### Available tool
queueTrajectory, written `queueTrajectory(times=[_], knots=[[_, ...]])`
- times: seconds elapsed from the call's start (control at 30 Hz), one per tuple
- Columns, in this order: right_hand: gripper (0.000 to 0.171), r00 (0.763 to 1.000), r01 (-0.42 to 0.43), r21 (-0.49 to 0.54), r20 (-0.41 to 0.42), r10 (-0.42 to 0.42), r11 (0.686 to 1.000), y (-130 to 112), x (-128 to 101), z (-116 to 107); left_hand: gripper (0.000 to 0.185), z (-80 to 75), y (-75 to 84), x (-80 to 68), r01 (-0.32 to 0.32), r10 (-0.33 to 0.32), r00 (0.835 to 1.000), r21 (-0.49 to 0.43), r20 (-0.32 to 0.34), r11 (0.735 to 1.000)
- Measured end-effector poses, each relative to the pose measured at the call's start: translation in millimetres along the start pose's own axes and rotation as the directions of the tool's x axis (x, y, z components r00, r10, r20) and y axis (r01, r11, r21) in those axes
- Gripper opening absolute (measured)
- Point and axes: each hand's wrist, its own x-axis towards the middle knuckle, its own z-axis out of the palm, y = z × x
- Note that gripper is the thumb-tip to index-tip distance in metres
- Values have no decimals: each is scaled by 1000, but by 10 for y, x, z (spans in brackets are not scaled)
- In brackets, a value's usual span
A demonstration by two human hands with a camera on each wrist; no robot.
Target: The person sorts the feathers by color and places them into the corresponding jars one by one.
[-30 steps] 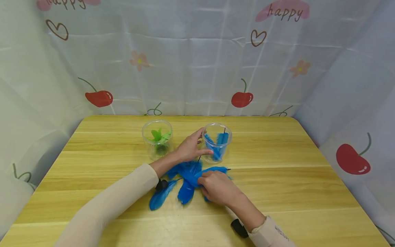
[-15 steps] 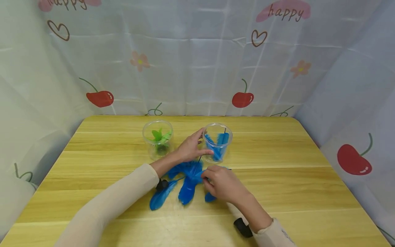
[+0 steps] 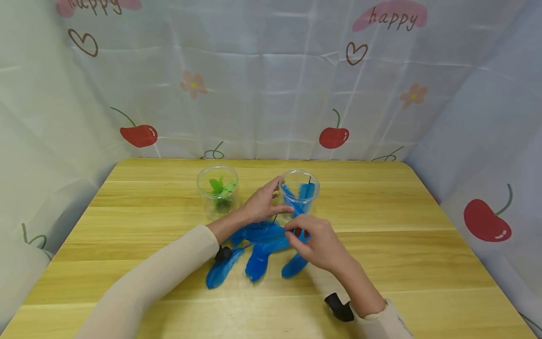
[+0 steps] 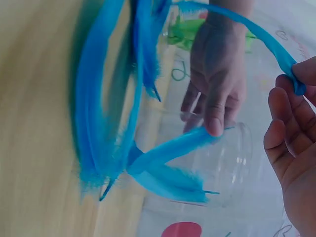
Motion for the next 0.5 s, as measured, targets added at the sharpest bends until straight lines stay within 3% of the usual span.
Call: queueTrajectory(times=[0.2,0.4,0.5], knots=[[33,993,-28,28,-114,31,999,-60,58,-97,96,0,1,7,-10,10,1000,-5,-6,1000],[30,966,-32,98,-252,55,995,-48,142,-228,76,-11,-23,43,-114,114,993,-4,-42,993],[16,944,-31,162,-320,82,986,-37,181,-300,61,-16,-30,26,-109,106,994,-78,-39,991]])
